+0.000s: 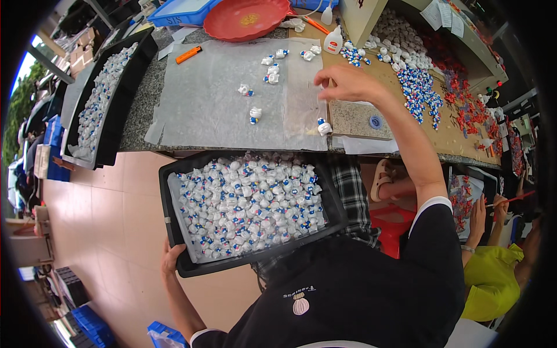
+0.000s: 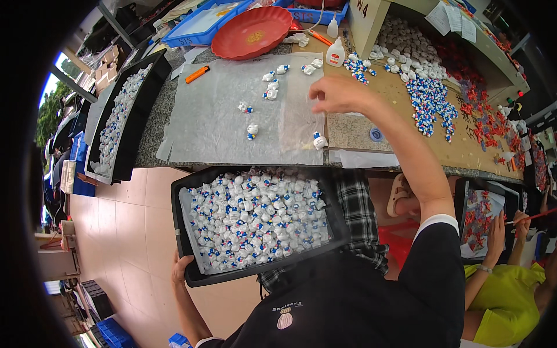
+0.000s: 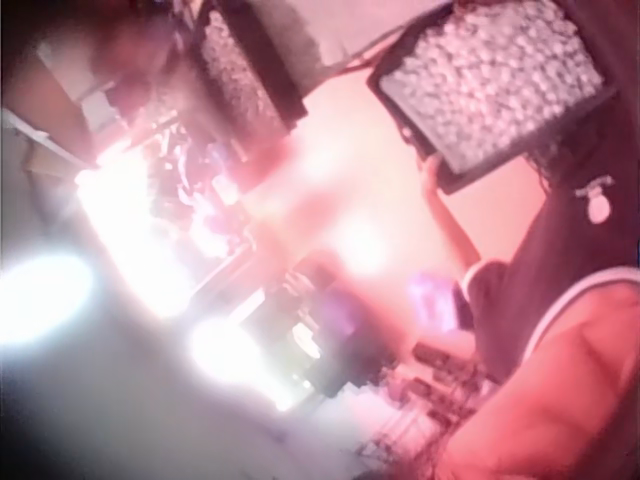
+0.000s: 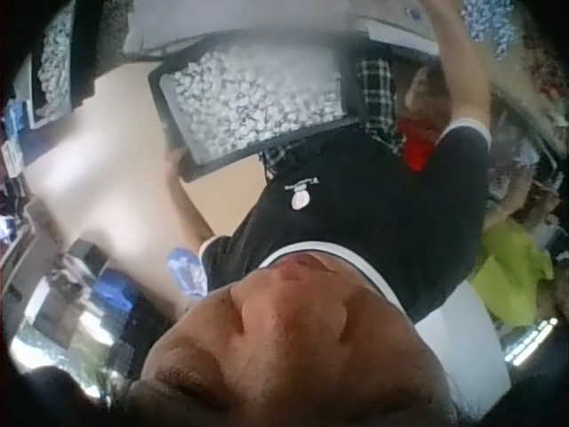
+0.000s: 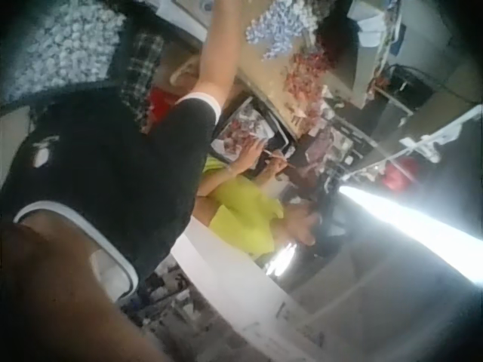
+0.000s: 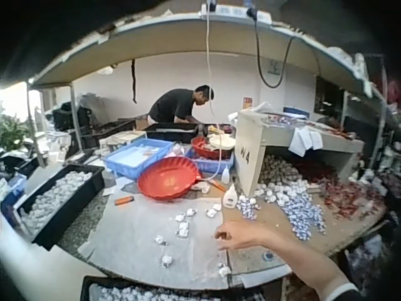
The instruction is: The person assembles small white and blue plastic components by hand, taking a plastic base and a plastic cap from a tray and a box respectively, then joining them to form an assembled component.
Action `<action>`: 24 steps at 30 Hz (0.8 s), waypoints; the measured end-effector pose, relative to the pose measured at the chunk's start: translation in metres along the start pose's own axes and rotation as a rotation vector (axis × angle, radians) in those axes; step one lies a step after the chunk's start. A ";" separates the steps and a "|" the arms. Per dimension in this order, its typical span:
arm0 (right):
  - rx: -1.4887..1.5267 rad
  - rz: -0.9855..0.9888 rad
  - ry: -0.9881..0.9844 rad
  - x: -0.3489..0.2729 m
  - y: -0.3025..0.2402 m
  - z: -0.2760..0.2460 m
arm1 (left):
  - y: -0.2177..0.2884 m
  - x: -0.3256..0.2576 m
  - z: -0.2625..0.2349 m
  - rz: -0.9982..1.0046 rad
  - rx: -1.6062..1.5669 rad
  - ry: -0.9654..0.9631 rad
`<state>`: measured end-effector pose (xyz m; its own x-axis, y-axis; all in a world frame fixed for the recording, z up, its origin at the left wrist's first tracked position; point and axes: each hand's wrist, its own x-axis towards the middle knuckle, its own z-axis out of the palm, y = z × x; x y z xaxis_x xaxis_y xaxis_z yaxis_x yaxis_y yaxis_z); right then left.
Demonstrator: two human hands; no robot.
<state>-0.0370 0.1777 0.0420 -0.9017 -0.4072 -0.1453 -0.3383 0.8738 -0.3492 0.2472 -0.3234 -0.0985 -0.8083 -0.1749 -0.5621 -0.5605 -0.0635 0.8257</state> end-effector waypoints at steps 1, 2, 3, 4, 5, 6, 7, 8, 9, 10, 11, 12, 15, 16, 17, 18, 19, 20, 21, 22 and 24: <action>0.056 -0.122 -0.118 -0.009 -0.005 -0.003 | -0.002 0.000 0.000 0.000 0.001 0.006; 0.112 -0.243 -0.235 -0.018 -0.010 -0.003 | -0.003 -0.001 -0.001 0.001 0.001 0.013; 0.047 -0.306 -0.208 -0.027 -0.010 0.008 | -0.002 -0.001 0.000 0.003 0.000 0.012; 0.043 -0.305 -0.206 -0.032 -0.012 0.018 | -0.001 -0.001 0.000 0.022 -0.003 -0.013; -0.056 -0.366 -0.190 -0.036 -0.013 0.026 | 0.000 0.000 0.001 0.041 -0.006 -0.039; -0.156 -0.424 -0.173 -0.038 -0.015 0.031 | 0.001 0.001 0.002 0.046 -0.006 -0.044; -0.186 -0.438 -0.184 -0.038 -0.017 0.031 | 0.001 0.001 0.002 0.047 0.011 -0.043; -0.190 -0.435 -0.179 -0.039 -0.020 0.029 | 0.001 0.001 0.003 0.049 0.028 -0.042; 0.058 -0.445 -0.267 -0.040 -0.029 0.022 | 0.001 0.000 0.002 0.054 0.030 -0.040; 0.307 -0.451 -0.354 -0.039 -0.035 0.017 | 0.001 -0.001 0.001 0.038 0.033 -0.056; 0.347 -0.453 -0.305 -0.031 -0.035 0.012 | 0.001 -0.002 -0.001 0.023 0.036 -0.071; 0.300 -0.342 -0.111 -0.018 -0.024 0.013 | 0.002 -0.001 0.000 0.030 0.039 -0.077; -0.011 -0.009 0.370 0.047 0.024 0.024 | 0.002 0.000 0.002 0.029 0.014 -0.060; -0.010 -0.016 0.374 0.064 0.030 0.029 | 0.002 0.000 0.003 0.018 0.023 -0.053; -0.115 0.117 0.413 0.079 0.032 0.034 | 0.002 0.000 0.002 0.008 0.034 -0.042; -0.220 0.250 0.449 0.090 0.029 0.034 | 0.000 0.000 0.002 0.012 0.032 -0.033; -0.217 0.241 0.451 0.099 0.028 0.032 | -0.002 0.001 0.001 0.018 0.026 -0.018; -0.033 0.241 0.350 0.108 0.027 0.030 | -0.004 0.001 0.000 0.023 0.021 -0.004; 0.148 0.237 0.239 0.116 0.024 0.030 | -0.006 -0.001 -0.001 0.005 0.021 0.012; 0.150 0.225 0.232 0.123 0.020 0.032 | -0.006 -0.001 -0.003 0.002 0.016 0.024; 0.060 0.173 0.400 0.136 0.012 0.042 | -0.002 0.002 -0.005 0.048 0.008 -0.095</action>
<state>-0.1521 0.1217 -0.0205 -0.9810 -0.1105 0.1593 -0.1672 0.8982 -0.4065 0.2478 -0.3282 -0.1008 -0.8474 -0.0835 -0.5243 -0.5220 -0.0495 0.8515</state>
